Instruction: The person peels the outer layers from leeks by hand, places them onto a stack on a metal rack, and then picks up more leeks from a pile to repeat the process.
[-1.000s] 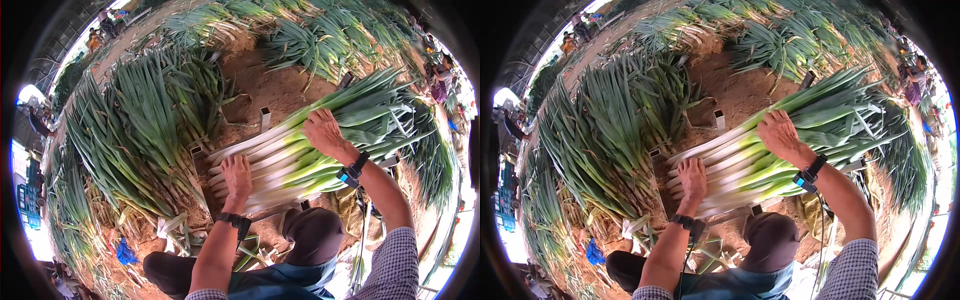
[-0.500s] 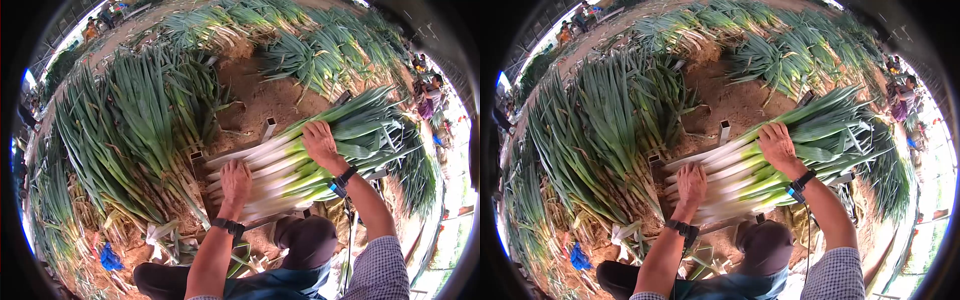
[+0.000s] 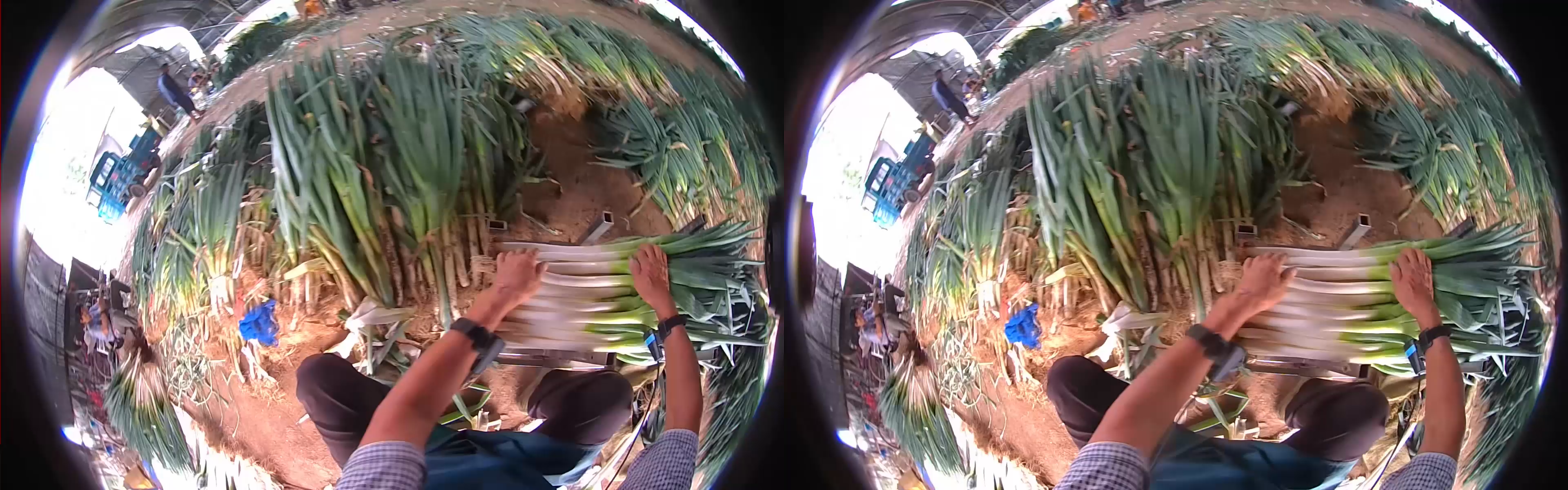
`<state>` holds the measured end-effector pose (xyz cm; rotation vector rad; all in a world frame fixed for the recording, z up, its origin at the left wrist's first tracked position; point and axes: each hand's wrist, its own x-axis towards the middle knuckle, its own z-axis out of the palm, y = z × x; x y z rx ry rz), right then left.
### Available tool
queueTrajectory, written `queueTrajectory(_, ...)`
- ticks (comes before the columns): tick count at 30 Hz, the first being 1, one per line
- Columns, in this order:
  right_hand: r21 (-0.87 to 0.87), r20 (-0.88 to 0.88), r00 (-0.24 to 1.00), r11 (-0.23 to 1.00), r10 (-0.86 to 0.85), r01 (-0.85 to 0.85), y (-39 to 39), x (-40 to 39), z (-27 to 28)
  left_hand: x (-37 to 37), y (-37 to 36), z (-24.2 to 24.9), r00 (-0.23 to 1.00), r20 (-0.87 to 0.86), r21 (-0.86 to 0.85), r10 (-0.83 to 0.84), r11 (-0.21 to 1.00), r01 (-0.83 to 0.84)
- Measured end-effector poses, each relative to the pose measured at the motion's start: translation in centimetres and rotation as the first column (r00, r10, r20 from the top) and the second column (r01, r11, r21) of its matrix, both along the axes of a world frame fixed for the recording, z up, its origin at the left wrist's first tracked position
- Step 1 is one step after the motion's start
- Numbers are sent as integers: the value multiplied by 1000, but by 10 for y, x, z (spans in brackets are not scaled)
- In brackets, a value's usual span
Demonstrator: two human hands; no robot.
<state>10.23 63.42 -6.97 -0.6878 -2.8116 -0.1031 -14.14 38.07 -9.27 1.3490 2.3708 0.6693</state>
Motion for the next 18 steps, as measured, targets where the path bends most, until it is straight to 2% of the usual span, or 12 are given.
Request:
queueTrajectory(2, -30, -17, 999, 998, 47, -47, 17, 8, -11, -35, -71, 58, 920, 392, 127, -8, 991, -46)
queueTrajectory(5, -156, -4, 1000, 987, 26, -27, 49, 11, -19, -109, -180, 62, 822, 488, 204, 294, 877, -434)
queueTrajectory(6, -132, -144, 988, 988, 55, -74, 44, 2, -12, -123, -217, 77, 739, 586, 260, 333, 787, -560)
queueTrajectory(7, -106, -267, 960, 988, 80, -112, 35, -12, 2, -162, -248, 37, 497, 812, 281, 305, 543, -791)
queueTrajectory(9, -479, -250, 945, 875, -211, 69, -53, -53, 92, -167, -315, 49, 467, 745, 244, 477, 458, -855)
queueTrajectory(10, -515, -343, 924, 856, -167, -37, -94, -64, 117, -192, -346, 2, 494, 702, 290, 513, 426, -857)
queueTrajectory(11, -531, -453, 883, 833, -123, -157, -129, -80, 136, -210, -367, -31, 479, 538, 179, 693, 461, -869)
queueTrajectory(13, -534, -519, 855, 780, 2, -326, -205, -102, 154, -191, -365, -42, 473, 450, 291, 757, 376, -880)
queueTrajectory(15, -304, -488, 797, 787, 356, -537, -258, -121, 141, -180, -354, -43, 553, 308, 189, 774, 520, -833)
queueTrajectory(16, -314, -498, 767, 741, 404, -594, -283, -133, 132, -191, -355, -84, 665, 59, 228, 744, 639, -735)
queueTrajectory(17, -323, -511, 733, 690, 449, -648, -301, -142, 120, -185, -344, -105, 693, -13, 164, 721, 685, -710)
queueTrajectory(18, -373, -499, 746, 668, 441, -644, -306, -148, 94, -174, -332, -97, 756, 47, -40, 653, 757, -652)
